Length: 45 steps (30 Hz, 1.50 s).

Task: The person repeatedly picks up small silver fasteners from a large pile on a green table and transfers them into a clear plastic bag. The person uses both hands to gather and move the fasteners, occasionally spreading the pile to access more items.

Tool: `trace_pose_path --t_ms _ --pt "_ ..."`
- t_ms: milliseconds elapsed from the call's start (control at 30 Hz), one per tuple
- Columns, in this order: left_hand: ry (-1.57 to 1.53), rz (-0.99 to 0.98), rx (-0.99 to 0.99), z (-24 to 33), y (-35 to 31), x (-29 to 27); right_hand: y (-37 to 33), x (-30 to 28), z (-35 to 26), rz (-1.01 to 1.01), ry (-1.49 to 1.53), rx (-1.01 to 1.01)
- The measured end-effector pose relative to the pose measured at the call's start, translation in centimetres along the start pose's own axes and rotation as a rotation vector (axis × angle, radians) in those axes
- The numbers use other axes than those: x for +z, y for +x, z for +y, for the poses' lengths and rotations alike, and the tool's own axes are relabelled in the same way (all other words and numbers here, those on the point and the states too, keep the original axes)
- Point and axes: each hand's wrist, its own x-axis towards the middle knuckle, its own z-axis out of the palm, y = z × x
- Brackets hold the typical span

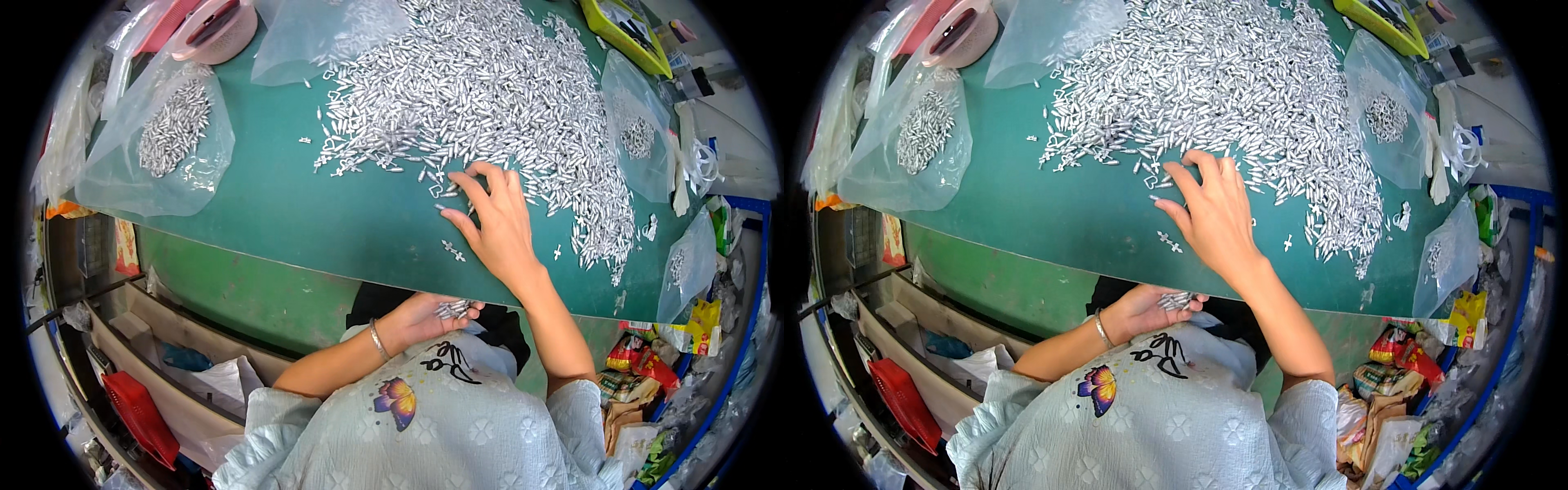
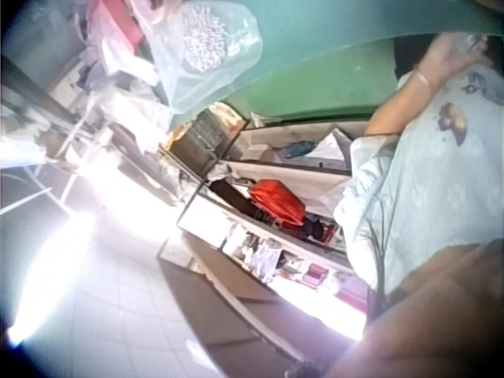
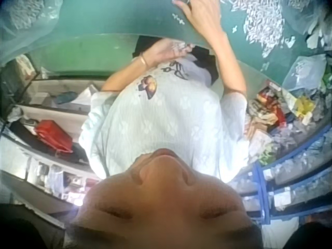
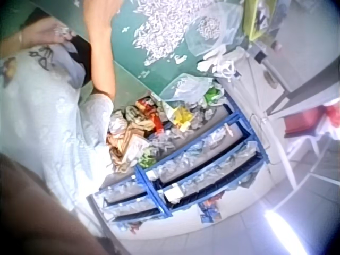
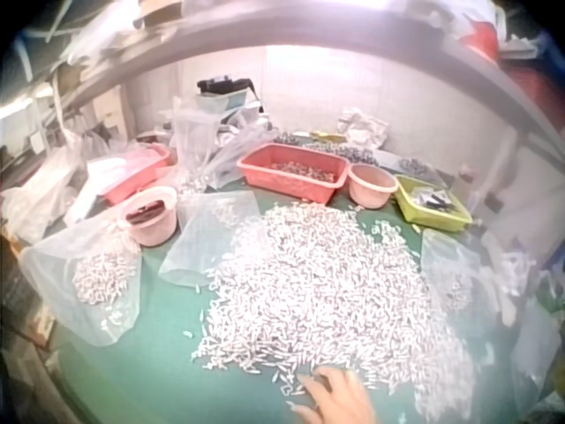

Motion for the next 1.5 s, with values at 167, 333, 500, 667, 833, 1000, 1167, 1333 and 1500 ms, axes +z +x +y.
trace_pose_path --t_ms 167,333,500,667,833,1000,1167,1333,1500 --pt "-0.026 -0.003 0.0 0.2 -0.2 -0.1 -1.0 0.2 0.7 -0.089 0.115 0.051" --pt "-0.036 -0.033 -0.018 0.2 -0.2 -0.3 -3.2 -1.0 0.6 -0.081 0.135 0.017" --pt "-0.013 0.014 -0.045 0.4 -0.3 0.9 -4.9 -1.5 0.0 -0.089 0.076 0.105" --pt "0.043 0.052 -0.057 0.2 0.0 2.0 -4.2 -1.5 -0.2 -0.102 -0.001 0.111" --pt "0.042 0.102 -0.059 0.3 -0.2 2.6 -6.4 -2.4 -0.4 -0.142 0.082 0.096" --pt "-0.031 0.239 -0.061 0.1 0.4 3.4 -9.1 -2.8 -1.8 -0.119 0.122 0.076" --pt "-0.407 -0.25 -0.07 -0.8 1.3 -2.2 -10.5 -3.8 -2.3 -0.224 0.275 0.011" --pt "-0.187 -0.15 -0.085 -0.1 1.1 0.1 -7.4 -3.5 -1.4 0.103 0.124 0.236" --pt "-0.214 -0.151 -0.127 -0.2 1.3 -0.5 -7.8 -3.0 -1.0 -0.081 0.13 0.144"
